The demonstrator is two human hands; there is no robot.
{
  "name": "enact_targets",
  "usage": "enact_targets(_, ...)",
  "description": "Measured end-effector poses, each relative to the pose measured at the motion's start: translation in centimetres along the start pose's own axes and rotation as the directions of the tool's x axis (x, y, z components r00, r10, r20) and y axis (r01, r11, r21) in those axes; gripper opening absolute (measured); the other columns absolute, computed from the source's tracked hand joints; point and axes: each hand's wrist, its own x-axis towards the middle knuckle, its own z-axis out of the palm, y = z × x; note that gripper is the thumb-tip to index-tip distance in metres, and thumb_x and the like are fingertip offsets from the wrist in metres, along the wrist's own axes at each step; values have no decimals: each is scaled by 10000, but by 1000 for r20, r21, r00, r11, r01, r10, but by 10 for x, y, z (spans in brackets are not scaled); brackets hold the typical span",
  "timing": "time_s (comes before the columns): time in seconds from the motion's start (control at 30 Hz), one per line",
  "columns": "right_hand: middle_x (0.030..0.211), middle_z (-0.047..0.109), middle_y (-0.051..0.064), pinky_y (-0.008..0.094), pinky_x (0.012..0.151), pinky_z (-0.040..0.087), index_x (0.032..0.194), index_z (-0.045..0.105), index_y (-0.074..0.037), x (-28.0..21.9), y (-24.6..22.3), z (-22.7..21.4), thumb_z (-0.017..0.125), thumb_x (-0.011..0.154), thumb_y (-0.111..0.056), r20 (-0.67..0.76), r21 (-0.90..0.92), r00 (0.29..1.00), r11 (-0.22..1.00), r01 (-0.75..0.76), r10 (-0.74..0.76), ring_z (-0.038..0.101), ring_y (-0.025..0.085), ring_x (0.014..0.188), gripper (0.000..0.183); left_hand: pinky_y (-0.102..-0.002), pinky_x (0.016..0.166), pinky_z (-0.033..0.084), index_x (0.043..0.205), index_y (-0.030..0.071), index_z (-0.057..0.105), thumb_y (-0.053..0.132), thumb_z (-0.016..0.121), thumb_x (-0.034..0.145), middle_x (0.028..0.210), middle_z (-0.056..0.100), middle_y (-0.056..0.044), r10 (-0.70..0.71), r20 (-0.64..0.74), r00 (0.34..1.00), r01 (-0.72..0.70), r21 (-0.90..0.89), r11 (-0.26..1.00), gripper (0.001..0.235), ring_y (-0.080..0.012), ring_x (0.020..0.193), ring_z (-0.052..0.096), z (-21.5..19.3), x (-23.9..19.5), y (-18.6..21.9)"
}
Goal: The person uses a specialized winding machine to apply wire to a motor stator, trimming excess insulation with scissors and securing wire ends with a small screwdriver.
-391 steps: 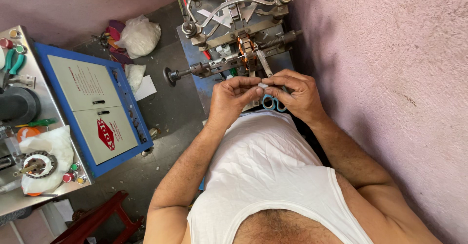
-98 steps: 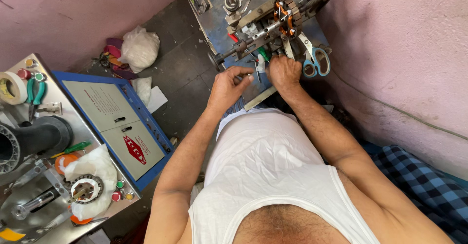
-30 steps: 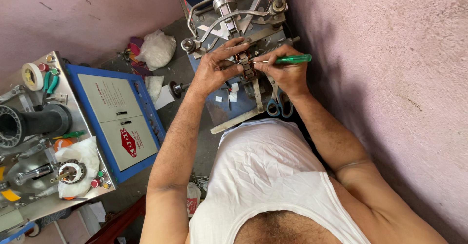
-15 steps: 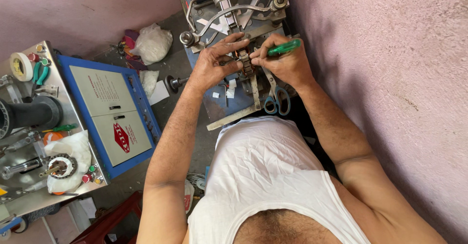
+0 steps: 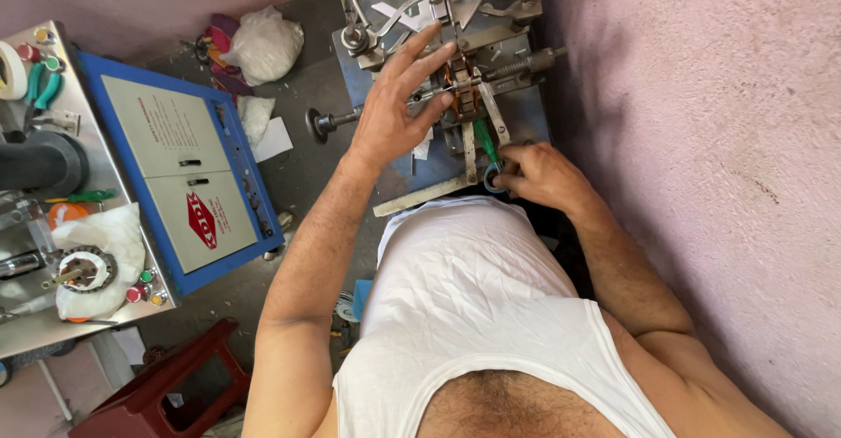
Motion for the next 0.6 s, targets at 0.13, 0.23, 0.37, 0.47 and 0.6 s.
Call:
enact_targets(0.13, 792, 762, 137, 385, 693, 587, 1338, 620, -37, 9, -3, 23, 796, 829, -151, -99, 22, 994, 999, -49, 51, 756, 240, 668, 551, -392, 817, 575, 1190, 127, 711, 92, 809, 954, 1108, 696, -43, 41, -238, 970, -17, 99, 995, 259, -227, 976, 692, 5, -52, -2)
enact_targets(0.23, 766, 755, 151, 414, 707, 577, 1391, 579, -26, 20, -9, 34, 820, 815, -155, -248, -23, 969, 999, -33, 27, 743, 292, 706, 638, -368, 664, 552, 1060, 124, 752, 177, 820, 937, 890, 678, -40, -353, -100, 930, 360, 61, 931, 150, -200, 747, 693, 12, -99, -17)
enact_targets(0.37, 811, 735, 198, 452, 737, 583, 1423, 569, -35, 35, -15, 45, 815, 871, -198, -362, -140, 932, 987, -75, 19, 737, 353, 776, 626, -446, 841, 552, 1048, 109, 721, 237, 843, 887, 1044, 640, -80, -507, -234, 829, 555, 247, 794, 239, -281, 984, 643, 25, -145, -60)
enact_targets(0.47, 1000, 740, 232, 480, 737, 586, 1285, 633, 7, 44, -10, 53, 838, 881, -207, -471, -316, 860, 948, 41, -195, 727, 398, 880, 502, -502, 940, 524, 1139, 40, 640, 321, 909, 803, 1163, 560, -153, -547, -375, 748, 648, 233, 725, 514, -362, 1132, 569, 38, -163, -90)
enact_targets(0.6, 1032, 723, 221, 484, 735, 592, 1224, 651, 10, 50, -9, 58, 844, 876, -231, -455, -361, 876, 932, -16, -161, 732, 386, 882, 465, -504, 945, 517, 1320, -35, 481, 397, 956, 668, 1267, 463, -222, -724, -352, 594, 768, -21, 640, 915, -391, 1161, 557, 54, -160, -123)
